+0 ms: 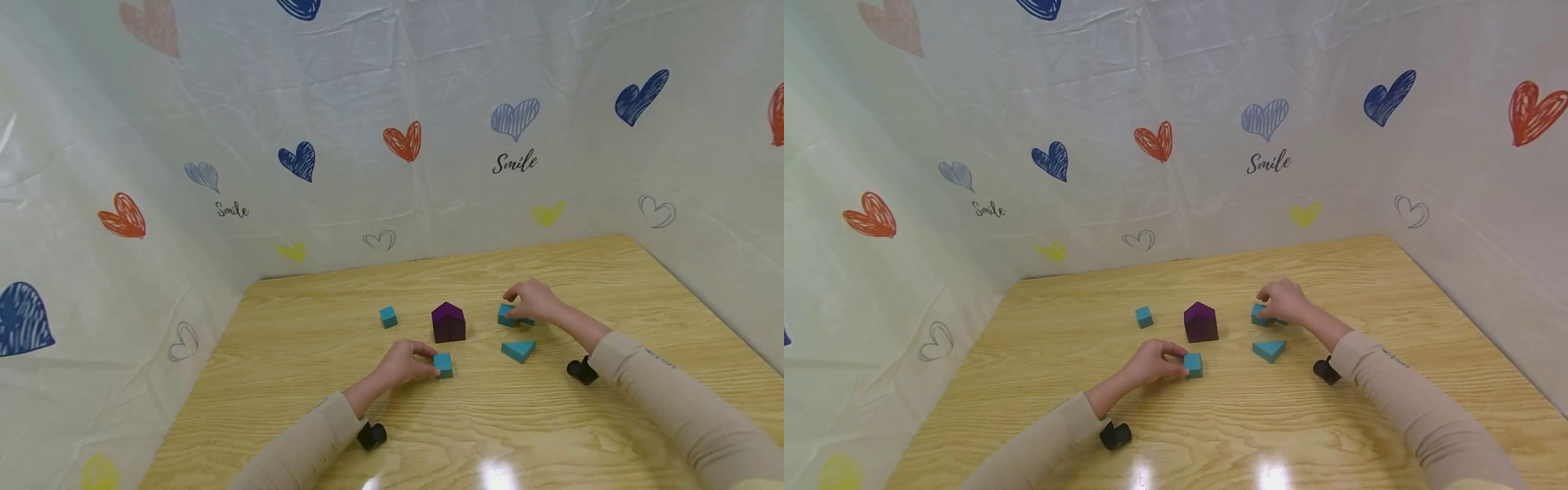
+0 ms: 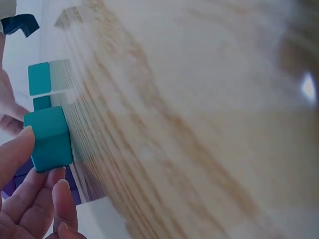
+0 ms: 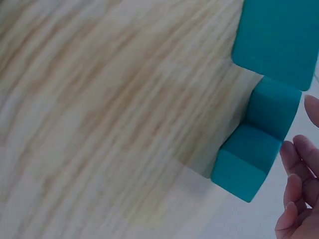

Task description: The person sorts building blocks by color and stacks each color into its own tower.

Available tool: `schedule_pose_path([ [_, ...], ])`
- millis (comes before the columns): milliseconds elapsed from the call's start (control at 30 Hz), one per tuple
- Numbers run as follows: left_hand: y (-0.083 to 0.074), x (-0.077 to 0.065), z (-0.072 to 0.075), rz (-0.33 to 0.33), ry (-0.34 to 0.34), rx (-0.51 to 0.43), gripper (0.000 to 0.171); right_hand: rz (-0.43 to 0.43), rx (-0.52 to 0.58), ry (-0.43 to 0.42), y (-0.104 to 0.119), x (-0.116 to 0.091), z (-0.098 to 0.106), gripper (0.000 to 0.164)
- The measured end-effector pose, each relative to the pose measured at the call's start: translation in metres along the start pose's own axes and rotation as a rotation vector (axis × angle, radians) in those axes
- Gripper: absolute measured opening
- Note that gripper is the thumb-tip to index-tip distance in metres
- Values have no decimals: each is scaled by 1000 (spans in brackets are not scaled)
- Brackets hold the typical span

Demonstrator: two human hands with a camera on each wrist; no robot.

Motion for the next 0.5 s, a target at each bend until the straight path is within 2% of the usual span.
schedule_pose_path([
  [233, -1, 0, 0, 3, -1, -8, 31, -35, 47, 70, -8, 1, -9, 35],
  [500, 0, 0, -1, -10, -5, -26, 31, -37, 95, 64, -8, 3, -12, 34],
])
Point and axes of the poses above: each hand's wrist, its own x-axis towards the middle knuckle, its own z-axis out of the back of the hand, y = z × x, the point moved 6 cm from there along x, towards the middle knuckle, and after that the axes turned 13 degrees about -z, right-handed, at the moved point
